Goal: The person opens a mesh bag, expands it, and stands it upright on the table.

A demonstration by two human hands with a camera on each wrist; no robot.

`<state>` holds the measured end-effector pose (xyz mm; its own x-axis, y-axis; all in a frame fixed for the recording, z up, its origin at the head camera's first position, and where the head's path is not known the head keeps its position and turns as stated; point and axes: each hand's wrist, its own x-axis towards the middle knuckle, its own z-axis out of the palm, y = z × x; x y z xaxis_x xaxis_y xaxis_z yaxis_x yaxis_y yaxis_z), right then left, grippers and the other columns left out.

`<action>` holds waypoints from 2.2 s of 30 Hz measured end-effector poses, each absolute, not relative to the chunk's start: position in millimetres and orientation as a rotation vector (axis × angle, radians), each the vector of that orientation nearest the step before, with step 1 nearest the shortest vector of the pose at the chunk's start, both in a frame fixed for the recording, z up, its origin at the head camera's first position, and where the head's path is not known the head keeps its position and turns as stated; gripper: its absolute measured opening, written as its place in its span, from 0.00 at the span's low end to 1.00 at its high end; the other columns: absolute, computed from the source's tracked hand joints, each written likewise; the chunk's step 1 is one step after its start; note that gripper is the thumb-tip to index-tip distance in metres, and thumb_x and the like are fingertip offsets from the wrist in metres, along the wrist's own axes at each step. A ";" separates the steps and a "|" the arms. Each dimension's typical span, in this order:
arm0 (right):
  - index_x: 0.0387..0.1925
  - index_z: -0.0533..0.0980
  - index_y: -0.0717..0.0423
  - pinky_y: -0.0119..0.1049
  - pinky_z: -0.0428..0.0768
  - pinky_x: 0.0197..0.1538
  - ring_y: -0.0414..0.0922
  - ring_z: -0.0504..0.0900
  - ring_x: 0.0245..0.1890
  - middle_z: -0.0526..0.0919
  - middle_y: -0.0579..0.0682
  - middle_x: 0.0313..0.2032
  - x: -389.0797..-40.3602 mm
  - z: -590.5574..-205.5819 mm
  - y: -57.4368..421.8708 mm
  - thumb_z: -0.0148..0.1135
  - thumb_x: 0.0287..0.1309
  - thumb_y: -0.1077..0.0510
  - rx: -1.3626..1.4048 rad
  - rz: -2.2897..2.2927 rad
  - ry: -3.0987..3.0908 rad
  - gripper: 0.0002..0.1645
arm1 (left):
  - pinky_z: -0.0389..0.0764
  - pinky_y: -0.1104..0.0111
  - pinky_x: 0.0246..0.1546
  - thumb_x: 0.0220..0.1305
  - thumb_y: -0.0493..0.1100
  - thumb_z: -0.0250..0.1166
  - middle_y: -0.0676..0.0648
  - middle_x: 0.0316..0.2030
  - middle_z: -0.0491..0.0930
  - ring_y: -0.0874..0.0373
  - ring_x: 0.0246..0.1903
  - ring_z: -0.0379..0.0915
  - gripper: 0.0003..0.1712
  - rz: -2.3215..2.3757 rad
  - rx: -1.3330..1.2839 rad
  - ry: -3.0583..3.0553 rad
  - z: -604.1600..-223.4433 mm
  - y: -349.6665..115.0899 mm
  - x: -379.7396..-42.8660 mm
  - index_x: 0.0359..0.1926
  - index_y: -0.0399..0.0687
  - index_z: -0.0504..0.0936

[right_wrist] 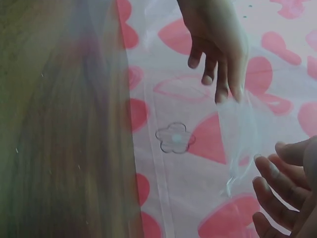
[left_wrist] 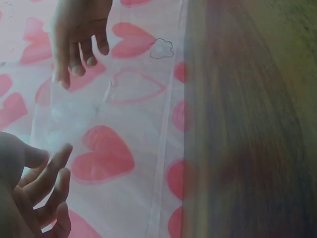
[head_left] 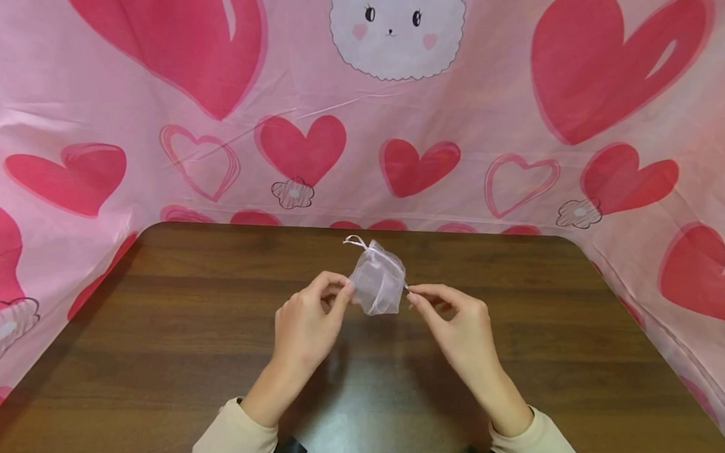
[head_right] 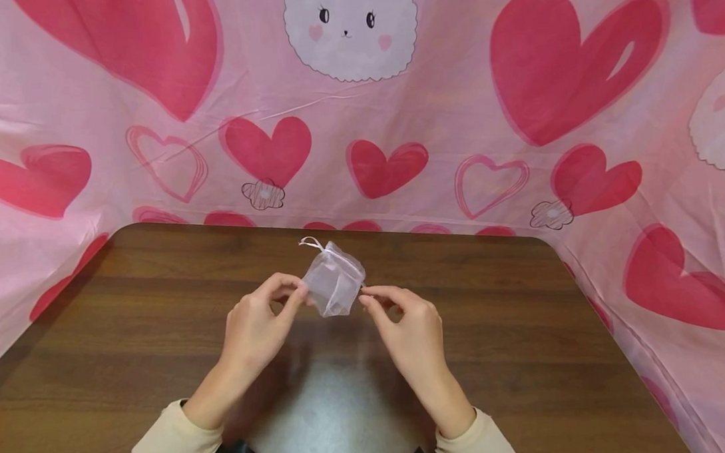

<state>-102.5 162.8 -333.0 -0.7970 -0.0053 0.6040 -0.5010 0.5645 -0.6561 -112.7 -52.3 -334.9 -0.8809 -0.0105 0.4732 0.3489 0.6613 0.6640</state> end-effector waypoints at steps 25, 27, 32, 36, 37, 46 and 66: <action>0.39 0.83 0.64 0.32 0.79 0.37 0.42 0.83 0.31 0.86 0.54 0.29 -114.5 -334.3 178.8 0.67 0.61 0.62 0.155 1.705 -2.334 0.08 | 0.71 0.60 0.33 0.65 0.52 0.67 0.64 0.31 0.84 0.67 0.25 0.73 0.03 -1.300 -0.291 -2.477 -330.6 -50.1 -109.2 0.39 0.65 0.83; 0.39 0.83 0.64 0.34 0.80 0.37 0.42 0.84 0.31 0.86 0.57 0.30 -115.2 -333.9 179.9 0.68 0.61 0.63 0.142 1.716 -2.322 0.07 | 0.72 0.60 0.34 0.66 0.53 0.66 0.64 0.32 0.84 0.67 0.26 0.74 0.03 -1.289 -0.296 -2.504 -331.2 -50.6 -109.8 0.40 0.65 0.84; 0.38 0.83 0.65 0.32 0.79 0.35 0.40 0.83 0.29 0.86 0.64 0.32 -116.1 -333.9 180.7 0.67 0.60 0.64 0.155 1.736 -2.302 0.07 | 0.72 0.59 0.35 0.67 0.53 0.65 0.62 0.33 0.84 0.65 0.27 0.75 0.07 -1.256 -0.337 -2.562 -334.3 -54.1 -113.8 0.44 0.65 0.85; 0.37 0.83 0.66 0.30 0.78 0.34 0.40 0.82 0.28 0.86 0.62 0.31 -116.3 -334.4 180.1 0.68 0.60 0.64 0.169 1.738 -2.301 0.06 | 0.73 0.60 0.36 0.67 0.51 0.66 0.62 0.34 0.84 0.64 0.32 0.77 0.09 -1.251 -0.356 -2.571 -336.8 -59.9 -119.6 0.47 0.65 0.85; 0.37 0.83 0.66 0.30 0.78 0.34 0.40 0.82 0.28 0.86 0.61 0.31 -116.4 -334.5 179.8 0.68 0.60 0.64 0.165 1.744 -2.298 0.07 | 0.73 0.60 0.36 0.67 0.50 0.66 0.62 0.35 0.84 0.64 0.32 0.77 0.10 -1.253 -0.356 -2.571 -337.5 -61.8 -121.1 0.48 0.66 0.85; 0.37 0.83 0.66 0.31 0.80 0.36 0.39 0.84 0.30 0.86 0.62 0.32 -119.1 -338.1 180.6 0.69 0.59 0.64 0.151 1.747 -2.313 0.07 | 0.72 0.60 0.35 0.68 0.48 0.65 0.62 0.38 0.85 0.63 0.32 0.77 0.10 -1.255 -0.373 -2.579 -338.7 -77.8 -129.2 0.48 0.64 0.86; 0.33 0.86 0.53 0.32 0.74 0.29 0.42 0.76 0.22 0.86 0.43 0.30 -134.9 -342.5 176.5 0.73 0.54 0.60 0.458 1.209 -2.513 0.04 | 0.71 0.64 0.32 0.58 0.53 0.73 0.63 0.33 0.83 0.67 0.30 0.75 0.06 -1.221 -0.490 -2.608 -347.4 -75.7 -148.3 0.38 0.65 0.86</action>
<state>-134.9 176.5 -342.5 -0.8995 -0.1487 0.4109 -0.4138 0.5917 -0.6918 -148.3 -75.7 -347.4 -0.9202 0.2042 0.3341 0.3874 0.5991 0.7007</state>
